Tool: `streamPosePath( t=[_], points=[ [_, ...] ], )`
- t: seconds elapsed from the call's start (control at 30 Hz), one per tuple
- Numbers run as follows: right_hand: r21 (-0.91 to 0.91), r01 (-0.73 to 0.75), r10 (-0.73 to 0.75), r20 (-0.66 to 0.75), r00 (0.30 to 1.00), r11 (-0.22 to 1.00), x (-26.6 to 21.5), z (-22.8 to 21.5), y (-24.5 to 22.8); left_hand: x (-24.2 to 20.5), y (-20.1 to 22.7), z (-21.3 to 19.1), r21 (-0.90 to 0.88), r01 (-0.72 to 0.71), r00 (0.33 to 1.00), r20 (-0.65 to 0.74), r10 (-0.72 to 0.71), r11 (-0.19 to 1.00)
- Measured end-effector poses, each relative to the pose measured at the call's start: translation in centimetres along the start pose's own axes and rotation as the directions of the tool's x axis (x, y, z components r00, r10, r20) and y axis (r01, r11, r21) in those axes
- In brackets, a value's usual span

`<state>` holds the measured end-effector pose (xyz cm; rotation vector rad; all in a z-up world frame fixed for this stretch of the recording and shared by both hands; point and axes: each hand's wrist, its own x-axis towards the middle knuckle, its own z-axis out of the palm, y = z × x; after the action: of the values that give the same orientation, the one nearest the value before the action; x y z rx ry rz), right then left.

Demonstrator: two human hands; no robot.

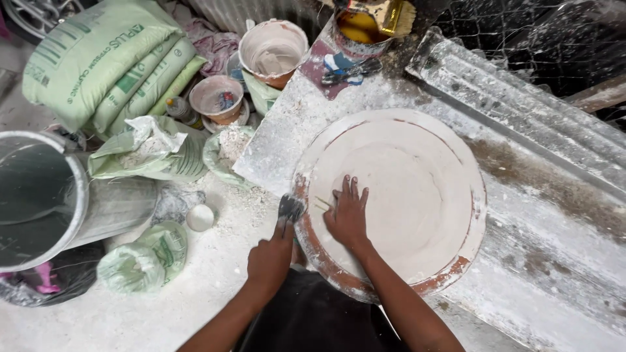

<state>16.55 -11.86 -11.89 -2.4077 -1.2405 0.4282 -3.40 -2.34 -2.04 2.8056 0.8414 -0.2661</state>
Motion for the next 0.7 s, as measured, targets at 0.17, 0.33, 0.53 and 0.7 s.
streamPosePath(
  t=[0.17, 0.33, 0.53, 0.7],
  points=[
    [-0.002, 0.073, -0.073, -0.078, 0.994, 0.997, 0.0, 0.3, -0.3, 9.4, -0.1, 0.2, -0.047, -0.103, 0.988, -0.121, 0.097, 0.994],
    [0.015, 0.085, -0.084, -0.078, 0.993, 0.996, -0.1, 0.5, 0.6, 6.4, 0.3, -2.6, -0.045, -0.059, 0.997, 0.052, 0.061, 0.997],
    [0.021, 0.063, -0.062, -0.036, 0.997, 0.998, 0.5, 0.5, 0.3, 9.2, -0.3, -1.3, -0.064, -0.074, 0.997, 0.005, 0.075, 0.995],
    [-0.007, 0.024, -0.024, -0.082, 0.996, 1.000, 0.5, 0.7, -0.1, 8.0, -1.7, -3.6, -0.015, -0.108, 0.994, 0.019, 0.108, 0.994]
  ],
)
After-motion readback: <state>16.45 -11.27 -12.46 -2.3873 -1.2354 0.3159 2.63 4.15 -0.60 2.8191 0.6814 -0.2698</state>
